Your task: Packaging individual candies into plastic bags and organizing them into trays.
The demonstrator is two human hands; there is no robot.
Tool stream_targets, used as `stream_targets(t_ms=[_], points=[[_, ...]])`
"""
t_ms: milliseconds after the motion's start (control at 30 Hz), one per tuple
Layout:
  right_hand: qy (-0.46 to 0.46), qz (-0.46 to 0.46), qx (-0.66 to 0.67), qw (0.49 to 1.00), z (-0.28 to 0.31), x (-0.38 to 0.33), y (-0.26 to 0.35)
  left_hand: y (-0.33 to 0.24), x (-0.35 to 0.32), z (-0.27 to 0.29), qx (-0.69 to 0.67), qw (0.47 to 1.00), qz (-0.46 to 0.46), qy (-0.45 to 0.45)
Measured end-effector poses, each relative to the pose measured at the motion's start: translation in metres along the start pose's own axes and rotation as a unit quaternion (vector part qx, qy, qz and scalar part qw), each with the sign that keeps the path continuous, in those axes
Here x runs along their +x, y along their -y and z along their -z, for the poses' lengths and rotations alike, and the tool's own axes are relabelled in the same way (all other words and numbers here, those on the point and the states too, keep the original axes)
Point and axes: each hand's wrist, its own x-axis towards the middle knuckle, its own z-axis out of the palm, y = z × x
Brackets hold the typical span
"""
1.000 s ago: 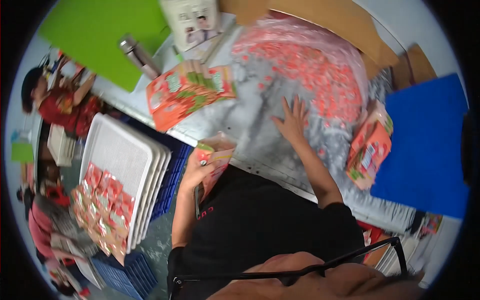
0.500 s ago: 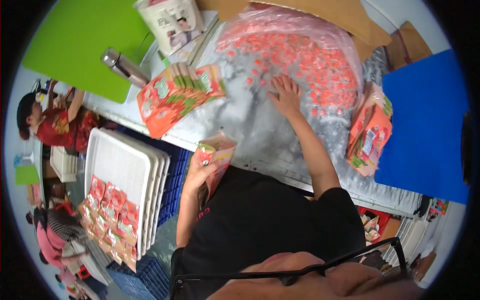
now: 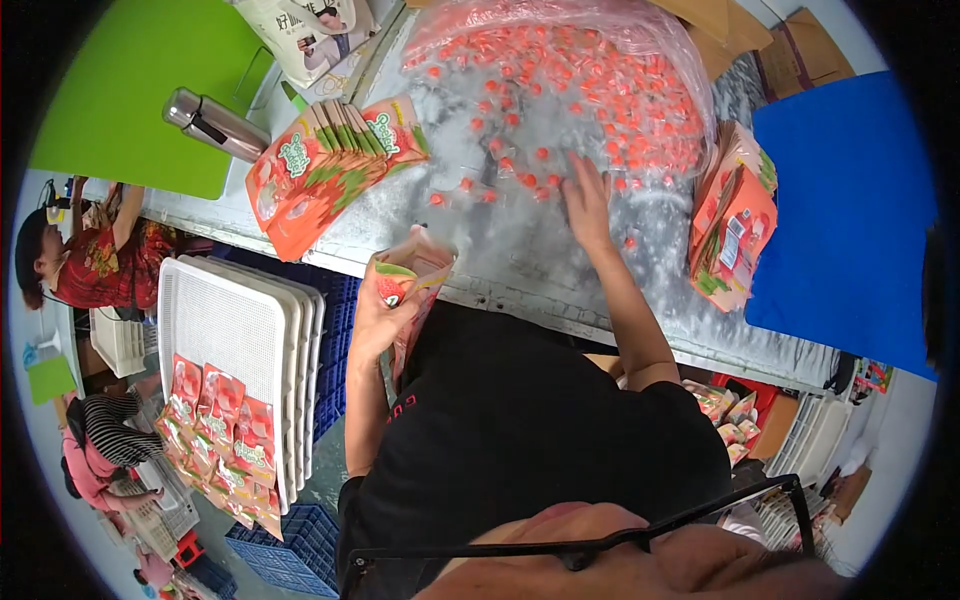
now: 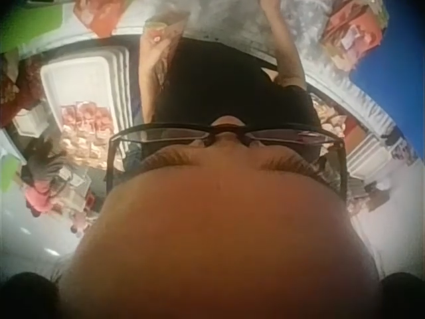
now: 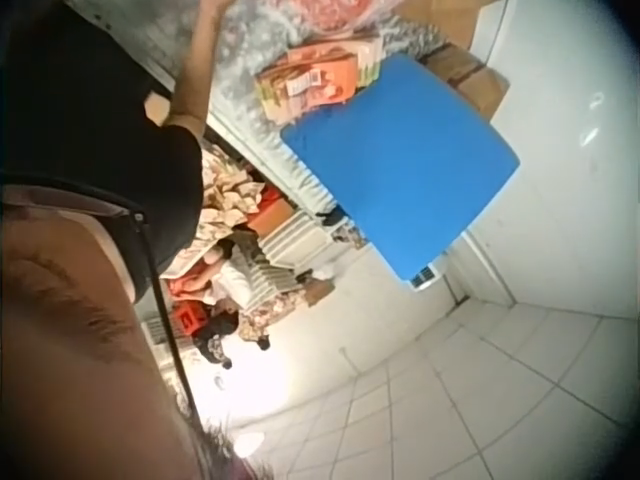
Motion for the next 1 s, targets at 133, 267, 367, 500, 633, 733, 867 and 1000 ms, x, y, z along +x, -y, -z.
stream_targets(t_ms=[133, 267, 367, 500, 633, 733, 867, 1000], points=[[0.028, 0.145, -0.134, 0.98, -0.01, -0.01, 0.024, 0.002, 0.0, -0.001, 0.012, 1.0, 0.001, -0.008], [0.029, 0.147, -0.102, 0.983, -0.016, -0.01, 0.032, -0.001, -0.001, -0.002, 0.029, 1.0, -0.006, -0.011], [0.01, 0.117, -0.076, 0.99, -0.017, -0.016, 0.031, -0.003, -0.002, -0.001, 0.031, 0.999, -0.008, -0.021], [0.013, 0.126, -0.09, 0.988, -0.016, -0.035, 0.034, 0.0, -0.002, 0.003, 0.032, 0.999, -0.011, -0.03], [0.045, 0.137, -0.071, 0.987, -0.014, -0.052, 0.052, 0.005, -0.001, 0.005, 0.046, 0.999, -0.002, -0.028], [0.099, 0.138, -0.058, 0.984, -0.012, -0.055, 0.068, 0.005, -0.002, 0.006, 0.051, 0.998, -0.006, -0.034], [0.076, 0.155, -0.043, 0.984, -0.02, -0.017, 0.065, 0.002, -0.004, 0.007, 0.043, 0.998, 0.007, -0.035], [0.117, 0.214, -0.105, 0.964, -0.043, 0.037, 0.041, 0.001, -0.005, 0.007, 0.051, 0.998, 0.002, -0.034]])
